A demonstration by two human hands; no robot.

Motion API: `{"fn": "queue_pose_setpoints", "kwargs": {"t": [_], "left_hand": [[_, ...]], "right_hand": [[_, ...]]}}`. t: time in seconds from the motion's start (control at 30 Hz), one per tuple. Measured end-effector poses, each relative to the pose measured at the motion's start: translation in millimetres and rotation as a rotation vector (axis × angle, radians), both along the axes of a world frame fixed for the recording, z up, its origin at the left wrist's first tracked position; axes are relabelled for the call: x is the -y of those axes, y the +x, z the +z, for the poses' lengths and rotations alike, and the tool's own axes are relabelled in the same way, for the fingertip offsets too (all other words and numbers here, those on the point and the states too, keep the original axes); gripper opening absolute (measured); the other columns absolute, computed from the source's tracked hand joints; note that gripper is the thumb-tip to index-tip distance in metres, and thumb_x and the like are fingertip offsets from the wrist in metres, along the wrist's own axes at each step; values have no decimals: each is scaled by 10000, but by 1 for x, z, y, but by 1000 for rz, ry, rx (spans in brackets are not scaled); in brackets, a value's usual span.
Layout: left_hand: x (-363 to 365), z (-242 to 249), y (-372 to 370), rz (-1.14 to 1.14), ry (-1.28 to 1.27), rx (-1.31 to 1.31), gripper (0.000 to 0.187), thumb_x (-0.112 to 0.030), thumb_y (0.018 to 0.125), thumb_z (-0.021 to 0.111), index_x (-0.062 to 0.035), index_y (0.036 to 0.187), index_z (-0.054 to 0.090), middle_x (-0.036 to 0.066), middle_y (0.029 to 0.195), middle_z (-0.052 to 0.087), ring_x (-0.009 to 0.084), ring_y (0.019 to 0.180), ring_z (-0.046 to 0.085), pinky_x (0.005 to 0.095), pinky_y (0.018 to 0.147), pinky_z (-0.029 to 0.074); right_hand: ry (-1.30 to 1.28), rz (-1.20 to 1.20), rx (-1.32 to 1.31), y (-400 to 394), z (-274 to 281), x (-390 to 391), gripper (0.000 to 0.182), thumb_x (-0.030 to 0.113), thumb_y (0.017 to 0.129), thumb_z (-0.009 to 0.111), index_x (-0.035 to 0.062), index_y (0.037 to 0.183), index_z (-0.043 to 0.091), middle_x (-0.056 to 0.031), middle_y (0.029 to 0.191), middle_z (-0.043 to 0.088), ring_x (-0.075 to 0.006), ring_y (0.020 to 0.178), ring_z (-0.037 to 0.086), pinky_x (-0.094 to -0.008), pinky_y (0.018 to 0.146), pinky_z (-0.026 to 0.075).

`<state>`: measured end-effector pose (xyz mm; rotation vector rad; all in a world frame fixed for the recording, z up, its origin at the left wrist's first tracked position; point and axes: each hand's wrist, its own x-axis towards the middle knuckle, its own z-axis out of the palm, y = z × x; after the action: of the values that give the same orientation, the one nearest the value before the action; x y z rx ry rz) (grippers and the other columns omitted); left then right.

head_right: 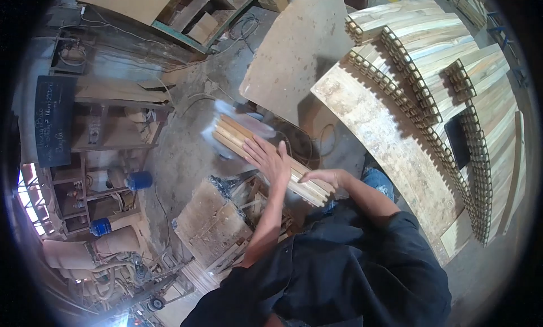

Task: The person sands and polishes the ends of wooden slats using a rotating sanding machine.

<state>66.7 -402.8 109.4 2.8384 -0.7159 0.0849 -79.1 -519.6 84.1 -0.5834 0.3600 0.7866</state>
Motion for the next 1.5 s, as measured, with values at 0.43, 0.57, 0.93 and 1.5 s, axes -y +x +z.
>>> {"fn": "queue_pose_setpoints", "kwargs": {"t": [0.43, 0.57, 0.93, 1.5], "left_hand": [[-5, 37, 158, 153, 27, -143, 868, -597, 1035, 282, 61, 1577, 122, 296, 1648, -21, 482, 1516, -98, 586, 1212, -51], [-5, 26, 119, 129, 57, -89, 878, -606, 1032, 282, 61, 1578, 116, 294, 1648, -13, 482, 1515, -104, 588, 1213, -43], [-6, 7, 80, 111, 13, 11, 890, -580, 1014, 390, 60, 1578, 135, 296, 1648, 20, 491, 1518, -56, 603, 1209, -24], [-4, 33, 173, 99, -121, 62, 856, -544, 1008, 440, 4, 1592, 138, 293, 1640, 98, 479, 1506, 118, 553, 1228, 70]], "right_hand": [[-729, 96, 255, 163, -7, -10, 874, 581, 749, 690, -11, 1380, 574, -222, 1397, 563, -310, 1287, 532, -393, 1068, 417], [-649, 104, 226, 121, -16, -8, 881, 605, 740, 678, -1, 1373, 591, -216, 1436, 543, -323, 1342, 490, -391, 1100, 391], [-727, 122, 289, 37, -60, -11, 856, 645, 742, 647, -18, 1283, 651, -245, 1220, 663, -309, 1141, 623, -387, 978, 478], [206, 131, 81, 160, 18, 0, 681, 587, 936, 550, -13, 1254, 601, -184, 1024, 689, -336, 855, 707, -503, 800, 587]]}}
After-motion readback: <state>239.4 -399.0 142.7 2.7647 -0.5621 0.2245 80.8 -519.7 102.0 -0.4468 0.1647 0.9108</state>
